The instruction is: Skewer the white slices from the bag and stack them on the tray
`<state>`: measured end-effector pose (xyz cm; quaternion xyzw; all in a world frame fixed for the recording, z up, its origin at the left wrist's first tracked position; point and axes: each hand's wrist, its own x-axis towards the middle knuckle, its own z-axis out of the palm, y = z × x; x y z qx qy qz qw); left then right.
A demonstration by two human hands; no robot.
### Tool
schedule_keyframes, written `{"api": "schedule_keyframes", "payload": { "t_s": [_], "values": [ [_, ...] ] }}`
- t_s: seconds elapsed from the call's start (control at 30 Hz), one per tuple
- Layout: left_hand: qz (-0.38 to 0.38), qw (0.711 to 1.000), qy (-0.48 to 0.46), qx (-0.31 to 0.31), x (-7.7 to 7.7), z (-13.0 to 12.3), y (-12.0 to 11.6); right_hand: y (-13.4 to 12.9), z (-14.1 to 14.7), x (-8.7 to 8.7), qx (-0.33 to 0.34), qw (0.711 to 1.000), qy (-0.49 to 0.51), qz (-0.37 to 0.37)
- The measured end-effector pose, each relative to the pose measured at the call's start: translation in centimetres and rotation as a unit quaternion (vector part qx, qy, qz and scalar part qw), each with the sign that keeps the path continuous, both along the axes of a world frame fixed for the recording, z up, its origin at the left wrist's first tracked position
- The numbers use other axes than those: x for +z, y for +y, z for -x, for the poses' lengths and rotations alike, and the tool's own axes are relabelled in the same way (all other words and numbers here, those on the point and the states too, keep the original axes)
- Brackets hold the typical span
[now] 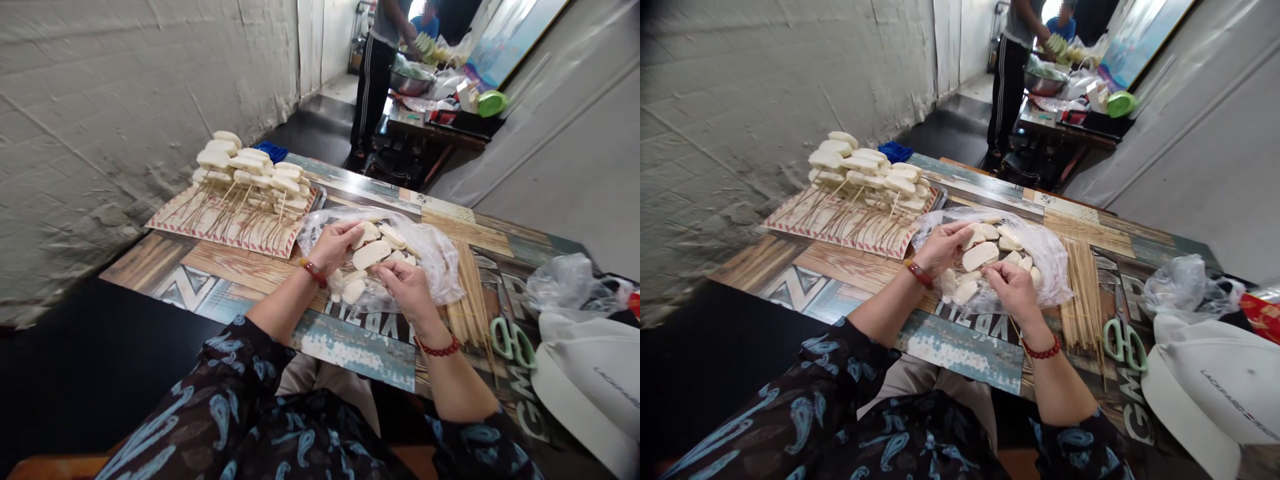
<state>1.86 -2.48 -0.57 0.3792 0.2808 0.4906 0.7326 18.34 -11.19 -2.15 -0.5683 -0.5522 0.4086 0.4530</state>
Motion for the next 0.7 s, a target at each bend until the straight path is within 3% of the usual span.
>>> {"api": "schedule_keyframes", "payload": {
  "t_s": [0.33, 0.7],
  "values": [
    [0.01, 1.0, 0.001, -0.02, -0.04, -0.06, 0.29, 0.42, 0.09, 0.02, -0.002, 1.0, -0.019, -0.022],
    [0.059, 0.998, -0.031, 0.008, 0.26, 0.37, 0.22, 0.46, -0.13, -0.7, 0.011, 0.999, 0.03, 0.005]
  ]
}}
